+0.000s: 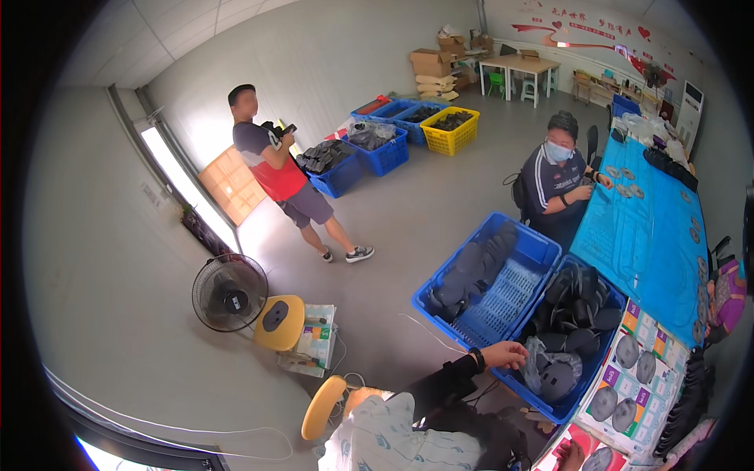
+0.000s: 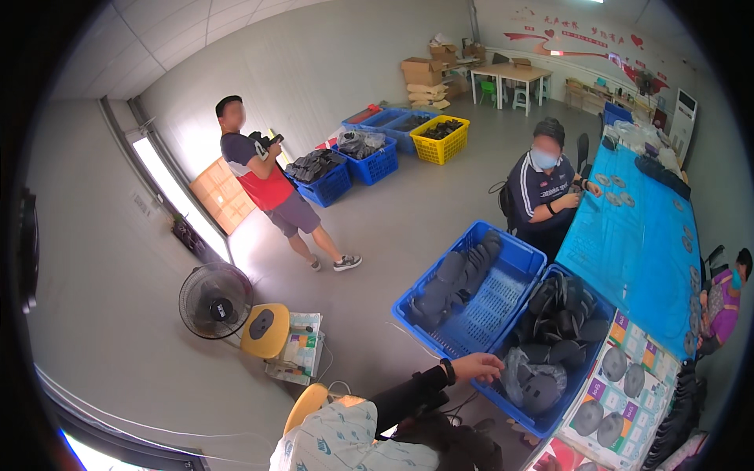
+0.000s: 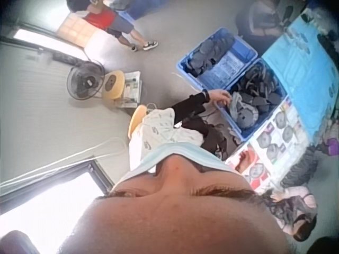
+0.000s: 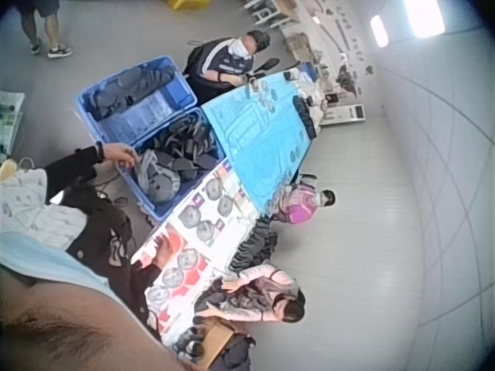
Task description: Organizing and preparing circular shoe components for manufacturing.
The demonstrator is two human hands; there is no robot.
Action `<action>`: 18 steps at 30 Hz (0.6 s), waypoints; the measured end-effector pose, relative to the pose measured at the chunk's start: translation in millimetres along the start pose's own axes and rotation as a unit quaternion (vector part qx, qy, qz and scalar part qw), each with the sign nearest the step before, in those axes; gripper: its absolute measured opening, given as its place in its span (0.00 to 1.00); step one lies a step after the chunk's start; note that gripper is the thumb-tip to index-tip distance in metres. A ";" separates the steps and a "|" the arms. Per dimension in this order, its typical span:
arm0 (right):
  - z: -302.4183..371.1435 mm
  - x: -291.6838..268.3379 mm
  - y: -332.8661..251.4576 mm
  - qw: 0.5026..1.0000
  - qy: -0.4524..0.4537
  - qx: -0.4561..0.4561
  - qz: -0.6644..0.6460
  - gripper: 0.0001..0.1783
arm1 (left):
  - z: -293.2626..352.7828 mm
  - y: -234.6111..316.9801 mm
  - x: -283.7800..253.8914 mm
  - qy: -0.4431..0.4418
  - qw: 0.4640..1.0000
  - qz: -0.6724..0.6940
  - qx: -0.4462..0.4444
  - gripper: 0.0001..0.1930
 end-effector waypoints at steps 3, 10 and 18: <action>0.2 0.9 -1.0 1.000 0.002 0.000 0.000 0.25 | -2.9 1.0 4.9 -0.002 1.000 -0.011 -0.004 0.20; 6.9 -6.7 2.2 1.000 0.009 -0.001 -0.003 0.27 | -6.4 -1.7 17.6 -0.009 1.000 -0.015 -0.005 0.20; 2.8 -10.7 9.9 0.999 0.007 -0.038 -0.002 0.15 | -4.5 -3.3 21.8 -0.005 1.000 -0.005 -0.008 0.19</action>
Point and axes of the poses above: each hand's wrist, its own z-axis away from the middle knuckle, its own x-axis out of the palm, y = z × x, the point moved 4 cm from there along -z, towards the middle knuckle, and after that the axes turned 15 degrees about x, right-handed, at the moved point
